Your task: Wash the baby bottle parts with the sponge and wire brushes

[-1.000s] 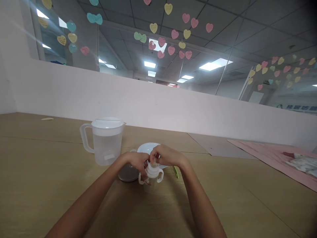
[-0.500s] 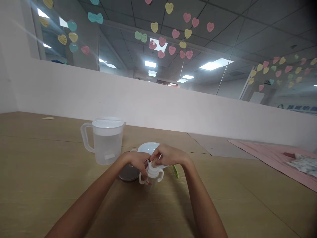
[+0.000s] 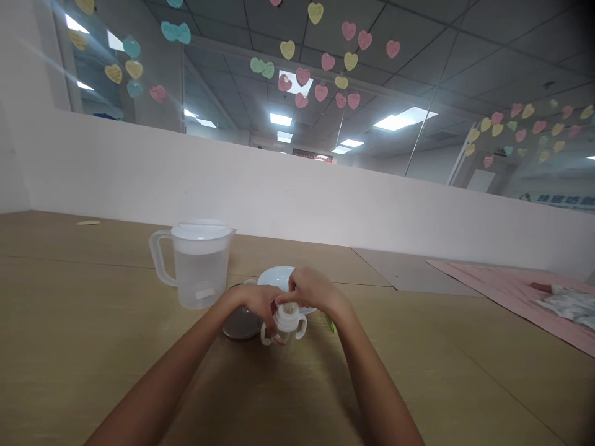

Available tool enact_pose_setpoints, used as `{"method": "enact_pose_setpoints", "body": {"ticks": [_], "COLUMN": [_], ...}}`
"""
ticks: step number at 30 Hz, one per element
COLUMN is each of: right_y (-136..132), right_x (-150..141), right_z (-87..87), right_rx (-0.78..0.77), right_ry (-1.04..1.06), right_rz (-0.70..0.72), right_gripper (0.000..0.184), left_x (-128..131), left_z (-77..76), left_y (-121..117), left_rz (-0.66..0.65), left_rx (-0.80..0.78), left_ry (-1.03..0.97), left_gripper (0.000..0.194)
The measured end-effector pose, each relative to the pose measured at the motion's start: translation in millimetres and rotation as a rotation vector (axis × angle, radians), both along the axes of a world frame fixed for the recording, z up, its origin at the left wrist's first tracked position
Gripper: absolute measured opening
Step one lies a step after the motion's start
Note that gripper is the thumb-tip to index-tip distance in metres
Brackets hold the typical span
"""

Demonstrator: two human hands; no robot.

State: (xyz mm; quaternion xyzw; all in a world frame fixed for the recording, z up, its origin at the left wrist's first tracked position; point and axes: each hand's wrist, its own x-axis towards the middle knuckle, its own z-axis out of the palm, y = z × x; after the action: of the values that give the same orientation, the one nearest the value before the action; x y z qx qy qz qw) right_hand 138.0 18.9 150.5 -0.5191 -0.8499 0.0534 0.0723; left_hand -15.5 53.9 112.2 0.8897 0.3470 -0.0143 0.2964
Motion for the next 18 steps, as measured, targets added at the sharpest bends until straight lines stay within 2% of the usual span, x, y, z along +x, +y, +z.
{"method": "enact_pose_setpoints", "body": {"ticks": [4, 10, 18], "right_y": [-4, 1, 2], "right_x": [0, -5, -11], "right_z": [0.2, -10.3, -15.0], "right_rx": [-0.009, 0.039, 0.149], "right_ry": [-0.087, -0.090, -0.204], "right_rz": [0.068, 0.113, 0.113], "right_gripper": [0.024, 0.021, 0.019], "left_x": [0, 3, 3], "left_z": [0.9, 3.9, 5.5], "left_y": [0, -3, -5], "left_rz": [0.071, 0.025, 0.092], "left_rx": [0.030, -0.019, -0.032], "left_ry": [0.030, -0.030, -0.028], "left_gripper": [0.055, 0.038, 0.038]}}
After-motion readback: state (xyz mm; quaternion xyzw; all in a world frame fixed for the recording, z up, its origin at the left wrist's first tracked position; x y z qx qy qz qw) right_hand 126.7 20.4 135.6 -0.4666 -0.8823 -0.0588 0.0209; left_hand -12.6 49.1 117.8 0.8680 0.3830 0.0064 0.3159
